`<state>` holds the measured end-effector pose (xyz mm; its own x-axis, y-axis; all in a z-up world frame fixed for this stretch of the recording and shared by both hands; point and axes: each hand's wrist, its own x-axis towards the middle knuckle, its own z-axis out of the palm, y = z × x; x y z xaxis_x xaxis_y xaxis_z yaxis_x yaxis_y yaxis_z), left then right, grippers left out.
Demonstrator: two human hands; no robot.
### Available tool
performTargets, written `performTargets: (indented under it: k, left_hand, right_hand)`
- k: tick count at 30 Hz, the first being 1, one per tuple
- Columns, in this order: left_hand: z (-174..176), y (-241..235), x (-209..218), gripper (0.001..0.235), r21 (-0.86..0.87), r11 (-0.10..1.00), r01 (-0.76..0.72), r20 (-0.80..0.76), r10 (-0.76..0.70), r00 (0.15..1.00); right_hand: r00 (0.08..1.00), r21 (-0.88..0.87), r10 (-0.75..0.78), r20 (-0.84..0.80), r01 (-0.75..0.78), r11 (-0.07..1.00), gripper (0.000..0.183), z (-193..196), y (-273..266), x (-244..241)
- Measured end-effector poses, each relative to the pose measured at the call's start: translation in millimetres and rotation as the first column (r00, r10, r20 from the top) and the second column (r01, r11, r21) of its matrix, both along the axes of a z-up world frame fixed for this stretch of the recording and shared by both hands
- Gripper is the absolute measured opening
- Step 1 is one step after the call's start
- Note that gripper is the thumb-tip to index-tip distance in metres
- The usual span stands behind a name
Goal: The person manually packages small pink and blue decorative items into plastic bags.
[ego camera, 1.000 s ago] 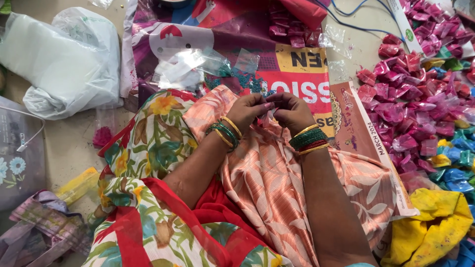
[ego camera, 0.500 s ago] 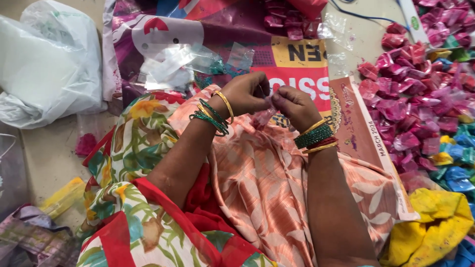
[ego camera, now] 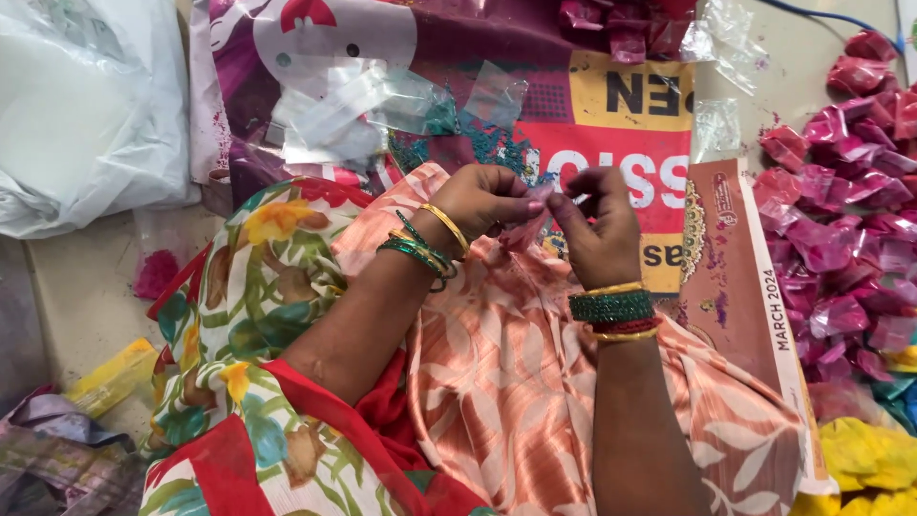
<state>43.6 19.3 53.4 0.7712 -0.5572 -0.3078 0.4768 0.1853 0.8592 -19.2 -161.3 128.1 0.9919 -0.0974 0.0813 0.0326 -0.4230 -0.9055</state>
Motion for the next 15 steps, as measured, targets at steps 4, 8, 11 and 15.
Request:
performTargets:
  k: [4, 8, 11, 15]
  left_hand:
    - [8.0, -6.3, 1.9, 0.020, -0.111, 0.991, -0.080, -0.167, 0.061, 0.984]
    - [3.4, -11.3, -2.4, 0.024, -0.280, 0.960, -0.002, -0.263, -0.074, 0.962]
    - [19.9, -12.1, -2.4, 0.027, -0.306, 0.952, -0.010, -0.310, -0.090, 0.947]
    - [-1.4, -17.7, 1.6, 0.032, -0.314, 0.943, -0.112, -0.032, 0.107, 0.994]
  right_hand:
    - [0.957, 0.228, -0.053, -0.285, 0.121, 0.966, 0.025, -23.4, -18.3, -3.2]
    - [0.919, 0.597, 0.318, -0.234, -0.122, 0.793, 0.025, -9.9, -2.6, 1.3]
    - [0.904, 0.593, 0.226, -0.364, 0.038, 0.804, 0.018, -5.7, -1.7, 2.3]
    - [0.934, 0.534, 0.037, -0.354, 0.170, 0.828, 0.015, -30.1, -23.9, 1.9]
